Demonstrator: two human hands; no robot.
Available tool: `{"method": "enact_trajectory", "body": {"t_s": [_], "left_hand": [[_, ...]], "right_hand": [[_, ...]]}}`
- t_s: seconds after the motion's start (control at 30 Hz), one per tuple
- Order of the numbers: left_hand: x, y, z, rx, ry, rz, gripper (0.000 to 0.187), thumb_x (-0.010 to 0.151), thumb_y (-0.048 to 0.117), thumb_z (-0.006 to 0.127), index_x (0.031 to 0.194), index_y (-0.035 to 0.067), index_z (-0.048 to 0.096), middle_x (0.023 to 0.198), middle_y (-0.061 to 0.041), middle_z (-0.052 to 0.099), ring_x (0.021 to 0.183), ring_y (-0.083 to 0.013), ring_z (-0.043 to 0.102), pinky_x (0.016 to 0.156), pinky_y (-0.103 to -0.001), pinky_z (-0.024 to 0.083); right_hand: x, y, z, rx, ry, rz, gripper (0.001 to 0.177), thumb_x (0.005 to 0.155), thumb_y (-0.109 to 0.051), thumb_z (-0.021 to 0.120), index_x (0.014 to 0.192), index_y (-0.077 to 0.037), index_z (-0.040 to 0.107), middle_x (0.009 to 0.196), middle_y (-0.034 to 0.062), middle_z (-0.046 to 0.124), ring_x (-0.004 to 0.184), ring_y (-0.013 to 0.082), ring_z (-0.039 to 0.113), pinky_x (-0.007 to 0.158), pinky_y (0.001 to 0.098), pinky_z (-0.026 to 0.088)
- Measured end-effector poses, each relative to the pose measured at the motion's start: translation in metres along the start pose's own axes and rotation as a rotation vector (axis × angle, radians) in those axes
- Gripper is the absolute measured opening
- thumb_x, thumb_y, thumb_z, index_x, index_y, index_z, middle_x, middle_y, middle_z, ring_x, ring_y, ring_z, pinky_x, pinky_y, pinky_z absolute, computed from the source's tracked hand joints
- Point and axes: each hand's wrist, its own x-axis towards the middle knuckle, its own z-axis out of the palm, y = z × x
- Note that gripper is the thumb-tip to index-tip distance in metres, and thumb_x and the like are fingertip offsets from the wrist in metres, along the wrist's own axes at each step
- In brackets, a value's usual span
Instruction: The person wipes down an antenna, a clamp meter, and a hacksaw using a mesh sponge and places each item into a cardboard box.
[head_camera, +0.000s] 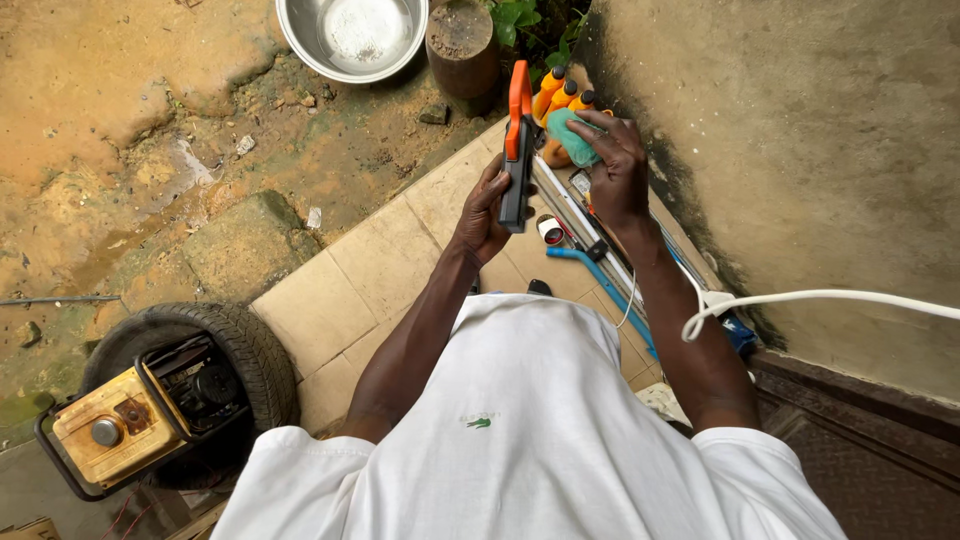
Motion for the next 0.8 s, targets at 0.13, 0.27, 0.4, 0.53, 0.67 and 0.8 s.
{"method": "enact_trajectory", "body": {"t_s": [0.13, 0.27, 0.4, 0.53, 0.67, 0.8], "left_hand": [[0.006, 0.001, -0.017, 0.054, -0.054, 0.016, 0.055, 0.105, 0.024, 0.071, 0.150, 0.003, 0.048, 0.118, -0.008, 0.061, 0.101, -0.0150, 0.066, 0.087, -0.036, 0.061], [0.010, 0.010, -0.007, 0.044, 0.044, -0.072, 0.054, 0.093, 0.030, 0.069, 0.141, 0.014, 0.050, 0.118, -0.005, 0.066, 0.097, -0.0117, 0.069, 0.080, -0.031, 0.063], [0.009, 0.006, -0.009, -0.204, -0.234, -0.079, 0.046, 0.114, 0.036, 0.069, 0.147, 0.008, 0.051, 0.110, -0.009, 0.064, 0.088, -0.0159, 0.066, 0.070, -0.030, 0.060], [0.001, 0.012, 0.001, 0.125, -0.010, -0.030, 0.059, 0.103, 0.030, 0.069, 0.152, 0.005, 0.050, 0.116, -0.011, 0.066, 0.092, -0.0134, 0.068, 0.079, -0.031, 0.061], [-0.015, 0.026, 0.020, 0.125, -0.039, -0.048, 0.063, 0.095, 0.026, 0.069, 0.148, 0.005, 0.042, 0.124, -0.016, 0.065, 0.111, -0.0236, 0.073, 0.089, -0.046, 0.063], [-0.017, 0.036, 0.031, 0.128, -0.051, 0.022, 0.070, 0.091, 0.022, 0.071, 0.151, 0.013, 0.034, 0.131, -0.014, 0.061, 0.114, -0.0308, 0.070, 0.088, -0.049, 0.062]], "right_hand": [[-0.002, -0.026, 0.002, 0.125, 0.067, 0.056, 0.057, 0.088, 0.020, 0.054, 0.133, -0.011, 0.072, 0.137, 0.0071, 0.067, 0.126, 0.0284, 0.063, 0.109, 0.0386, 0.054], [-0.026, -0.049, 0.011, 0.107, 0.010, -0.248, 0.048, 0.093, 0.011, 0.063, 0.135, -0.011, 0.068, 0.141, 0.0112, 0.059, 0.131, 0.0314, 0.056, 0.113, 0.0416, 0.051], [-0.029, -0.035, 0.018, -0.068, -0.262, -0.685, 0.040, 0.092, -0.005, 0.075, 0.131, -0.013, 0.072, 0.139, 0.0069, 0.063, 0.126, 0.0273, 0.058, 0.105, 0.0414, 0.050], [0.003, 0.014, 0.012, -0.672, 0.067, -0.335, 0.030, 0.090, -0.002, 0.077, 0.118, -0.013, 0.076, 0.132, 0.0059, 0.068, 0.123, 0.0281, 0.057, 0.102, 0.0435, 0.051], [0.007, 0.026, 0.006, -0.388, 0.162, -0.047, 0.049, 0.092, 0.018, 0.062, 0.127, -0.012, 0.079, 0.135, 0.0041, 0.070, 0.122, 0.0259, 0.057, 0.104, 0.0360, 0.057], [0.001, -0.010, 0.018, -0.182, 0.124, -0.194, 0.036, 0.096, 0.011, 0.070, 0.121, -0.013, 0.080, 0.132, 0.0055, 0.069, 0.120, 0.0251, 0.057, 0.104, 0.0384, 0.054]]}}
